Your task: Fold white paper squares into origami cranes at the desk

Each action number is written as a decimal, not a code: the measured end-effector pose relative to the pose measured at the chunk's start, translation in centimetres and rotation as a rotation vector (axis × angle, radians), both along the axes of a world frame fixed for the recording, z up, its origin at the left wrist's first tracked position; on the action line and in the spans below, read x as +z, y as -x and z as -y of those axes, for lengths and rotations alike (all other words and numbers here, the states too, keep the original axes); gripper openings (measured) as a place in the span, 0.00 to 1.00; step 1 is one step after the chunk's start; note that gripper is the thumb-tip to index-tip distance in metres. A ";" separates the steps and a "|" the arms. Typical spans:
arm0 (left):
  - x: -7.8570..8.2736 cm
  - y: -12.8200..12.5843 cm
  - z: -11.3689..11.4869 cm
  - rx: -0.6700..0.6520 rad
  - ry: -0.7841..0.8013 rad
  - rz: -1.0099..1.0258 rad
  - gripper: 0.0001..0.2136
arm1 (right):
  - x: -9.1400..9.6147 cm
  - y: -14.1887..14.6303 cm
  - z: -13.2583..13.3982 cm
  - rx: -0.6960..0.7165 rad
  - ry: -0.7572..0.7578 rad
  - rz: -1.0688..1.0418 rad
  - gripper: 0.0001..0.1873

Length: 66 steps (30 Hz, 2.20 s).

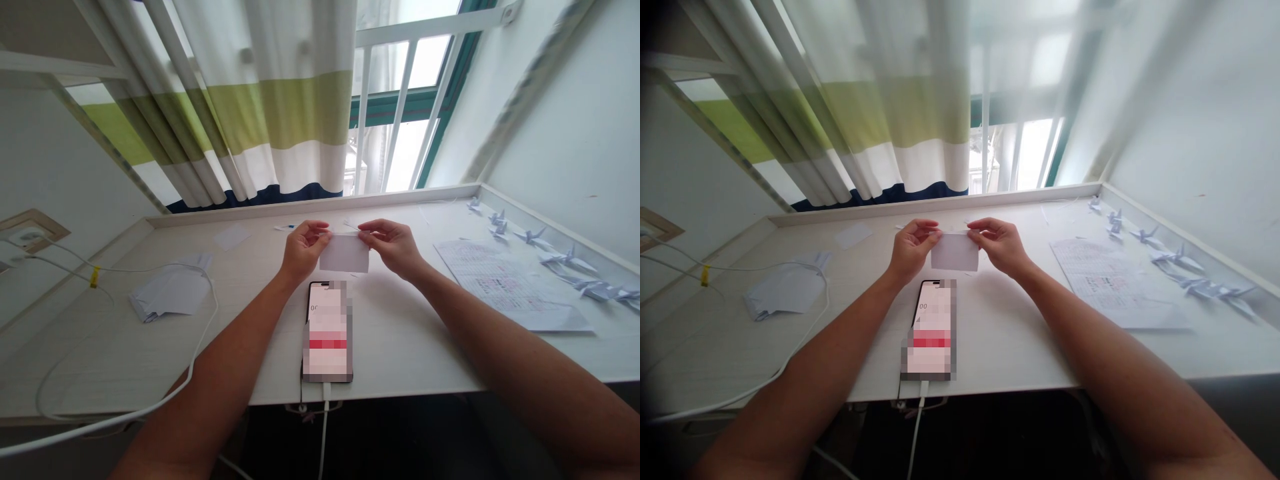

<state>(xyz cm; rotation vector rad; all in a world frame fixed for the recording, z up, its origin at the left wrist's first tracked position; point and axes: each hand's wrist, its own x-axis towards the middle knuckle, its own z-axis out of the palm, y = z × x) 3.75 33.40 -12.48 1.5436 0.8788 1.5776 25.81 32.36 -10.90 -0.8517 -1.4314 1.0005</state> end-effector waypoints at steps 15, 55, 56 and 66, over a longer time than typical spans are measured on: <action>0.4 -0.7 0.9 -0.051 -0.005 -0.027 0.11 | 0.4 0.2 0.6 -0.021 -0.033 0.086 0.17; 0.4 -0.4 0.6 -0.100 0.017 -0.032 0.12 | 0.1 -0.6 0.2 -0.072 -0.212 0.363 0.16; 0.5 -0.4 0.7 -0.119 0.023 -0.022 0.13 | 0.2 -0.6 0.2 -0.078 -0.214 0.361 0.16; 0.4 -0.5 0.5 -0.127 0.108 0.055 0.14 | 0.2 -0.4 0.3 -0.085 -0.167 0.312 0.17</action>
